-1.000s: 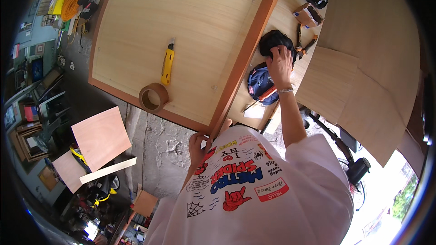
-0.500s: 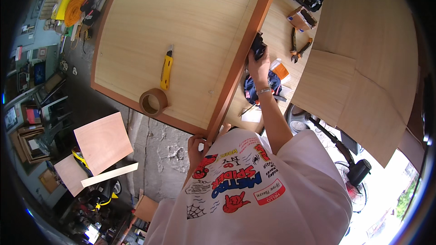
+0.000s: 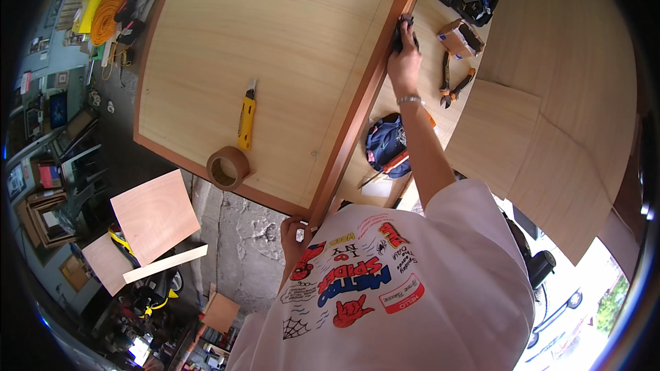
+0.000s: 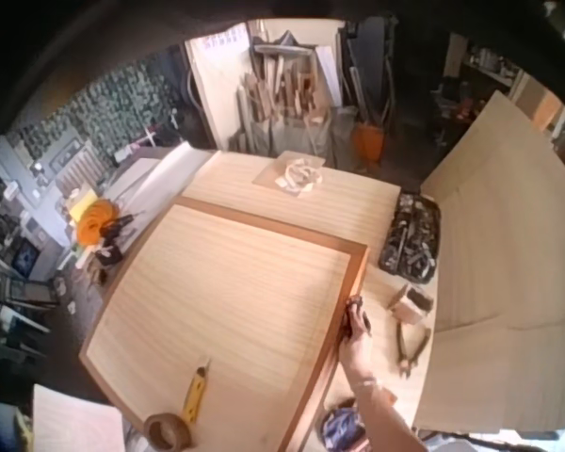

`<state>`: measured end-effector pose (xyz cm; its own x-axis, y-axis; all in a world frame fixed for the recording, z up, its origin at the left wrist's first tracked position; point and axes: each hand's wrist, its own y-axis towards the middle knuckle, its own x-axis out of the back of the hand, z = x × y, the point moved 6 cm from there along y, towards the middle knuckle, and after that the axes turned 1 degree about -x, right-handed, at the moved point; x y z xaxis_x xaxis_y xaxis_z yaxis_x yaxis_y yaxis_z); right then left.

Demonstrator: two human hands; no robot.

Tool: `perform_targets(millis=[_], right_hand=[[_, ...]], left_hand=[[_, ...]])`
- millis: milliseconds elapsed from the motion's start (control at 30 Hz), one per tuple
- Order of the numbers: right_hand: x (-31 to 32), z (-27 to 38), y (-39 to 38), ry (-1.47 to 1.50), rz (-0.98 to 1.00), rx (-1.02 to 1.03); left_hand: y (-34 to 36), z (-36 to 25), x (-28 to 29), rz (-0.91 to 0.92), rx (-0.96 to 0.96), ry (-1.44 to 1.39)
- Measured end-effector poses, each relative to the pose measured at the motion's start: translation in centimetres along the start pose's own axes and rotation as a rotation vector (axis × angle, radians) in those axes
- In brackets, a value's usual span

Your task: The person applies brown edge banding tape to the edges of a rectangular wooden board. They smooth the tape with a cloth, trim excess with a utility knife, and repeat the process on multiple edges. The board is flipped to work on different sides.

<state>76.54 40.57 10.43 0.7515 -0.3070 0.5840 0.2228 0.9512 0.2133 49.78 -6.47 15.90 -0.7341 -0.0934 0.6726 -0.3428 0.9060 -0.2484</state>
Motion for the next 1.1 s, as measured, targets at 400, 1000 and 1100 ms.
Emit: perform_targets(millis=[400,1000,1100], right_hand=[[-1.8,-3.6,16.2,-0.281,0.061,-0.067],[1.0,2.9,-8.3,-0.177,0.212,-0.088],[1.3,4.2,-13.4,-0.164,0.228,-0.101]], left_hand=[[0.6,0.2,0.2,0.048,0.052,-0.052],[1.4,1.9,0.2,0.125,-0.122,-0.271],[1.4,2.5,0.2,0.102,-0.180,-0.306]])
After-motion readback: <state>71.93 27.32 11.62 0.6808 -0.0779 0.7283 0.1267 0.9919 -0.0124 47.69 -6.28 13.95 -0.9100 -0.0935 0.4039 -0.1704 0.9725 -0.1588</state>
